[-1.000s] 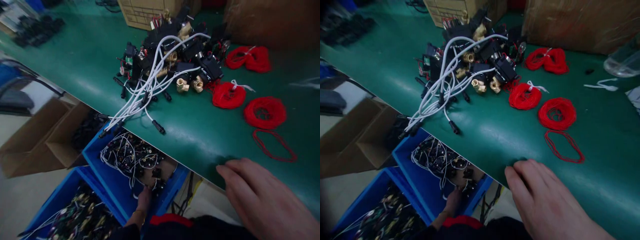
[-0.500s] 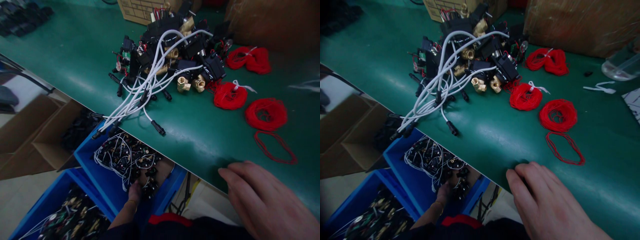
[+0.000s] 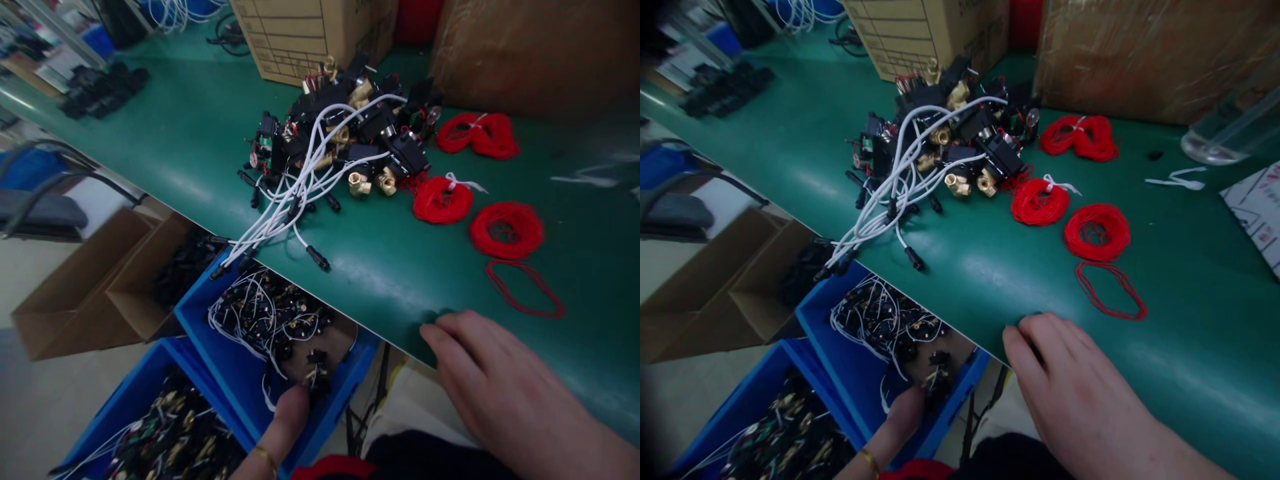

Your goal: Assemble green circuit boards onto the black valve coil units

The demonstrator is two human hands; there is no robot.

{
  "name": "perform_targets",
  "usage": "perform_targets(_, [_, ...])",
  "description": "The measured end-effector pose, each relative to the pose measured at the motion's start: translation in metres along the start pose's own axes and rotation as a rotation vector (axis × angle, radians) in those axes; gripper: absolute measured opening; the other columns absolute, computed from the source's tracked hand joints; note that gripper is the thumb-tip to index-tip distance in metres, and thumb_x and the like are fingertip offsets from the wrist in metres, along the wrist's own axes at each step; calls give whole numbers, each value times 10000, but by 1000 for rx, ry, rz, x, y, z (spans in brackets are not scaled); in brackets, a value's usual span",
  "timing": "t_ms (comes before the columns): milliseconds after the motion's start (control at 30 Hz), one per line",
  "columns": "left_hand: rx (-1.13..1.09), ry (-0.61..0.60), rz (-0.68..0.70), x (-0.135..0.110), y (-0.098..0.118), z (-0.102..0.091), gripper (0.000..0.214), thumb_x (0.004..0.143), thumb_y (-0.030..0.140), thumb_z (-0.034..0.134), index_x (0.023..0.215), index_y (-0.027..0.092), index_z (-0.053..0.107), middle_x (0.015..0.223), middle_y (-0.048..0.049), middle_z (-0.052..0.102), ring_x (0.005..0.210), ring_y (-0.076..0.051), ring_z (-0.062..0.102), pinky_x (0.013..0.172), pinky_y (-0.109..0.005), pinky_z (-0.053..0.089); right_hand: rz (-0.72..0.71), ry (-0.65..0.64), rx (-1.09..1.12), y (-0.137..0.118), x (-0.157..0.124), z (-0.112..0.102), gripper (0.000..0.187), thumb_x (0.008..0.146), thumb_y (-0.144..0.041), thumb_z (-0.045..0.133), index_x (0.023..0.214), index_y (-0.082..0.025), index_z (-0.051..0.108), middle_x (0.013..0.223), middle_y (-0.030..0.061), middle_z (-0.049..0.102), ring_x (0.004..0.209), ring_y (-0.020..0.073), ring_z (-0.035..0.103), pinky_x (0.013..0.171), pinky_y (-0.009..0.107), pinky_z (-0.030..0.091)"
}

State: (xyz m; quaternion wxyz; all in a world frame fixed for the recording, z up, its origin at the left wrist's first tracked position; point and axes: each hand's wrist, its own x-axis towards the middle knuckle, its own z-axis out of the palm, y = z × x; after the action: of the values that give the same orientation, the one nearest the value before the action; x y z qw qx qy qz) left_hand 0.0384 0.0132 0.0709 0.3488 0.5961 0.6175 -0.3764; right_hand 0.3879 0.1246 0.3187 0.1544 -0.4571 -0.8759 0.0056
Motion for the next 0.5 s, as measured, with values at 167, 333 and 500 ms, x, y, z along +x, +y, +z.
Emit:
perform_targets(167, [-151, -30, 8, -49, -3, -34, 247, 971, 363, 619, 1122, 177, 678, 1092, -67, 729, 1006, -220, 706, 877, -394, 569, 36, -13, 29, -1, -1, 3, 273, 877, -29, 425, 1024, -147, 623, 925, 100, 578, 817, 232, 555, 751, 363, 473])
perform_targets(333, [-290, -17, 88, -105, -18, -95, 377, 992, 349, 392, 862, 186, 706, 876, -55, 762, 847, -208, 713, 705, -272, 478, 47, -27, 37, 0, -3, 5, 275, 836, -13, 468, 1027, -145, 616, 922, 92, 557, 812, 241, 544, 741, 372, 465])
perform_targets(500, [-386, 55, 183, -175, -17, -169, 426, 933, 479, 391, 732, 233, 675, 798, -1, 729, 796, -203, 652, 713, -276, 478, 67, -68, 49, -3, -4, 6, 293, 814, 18, 492, 1025, -152, 605, 936, 88, 557, 836, 254, 552, 743, 387, 479])
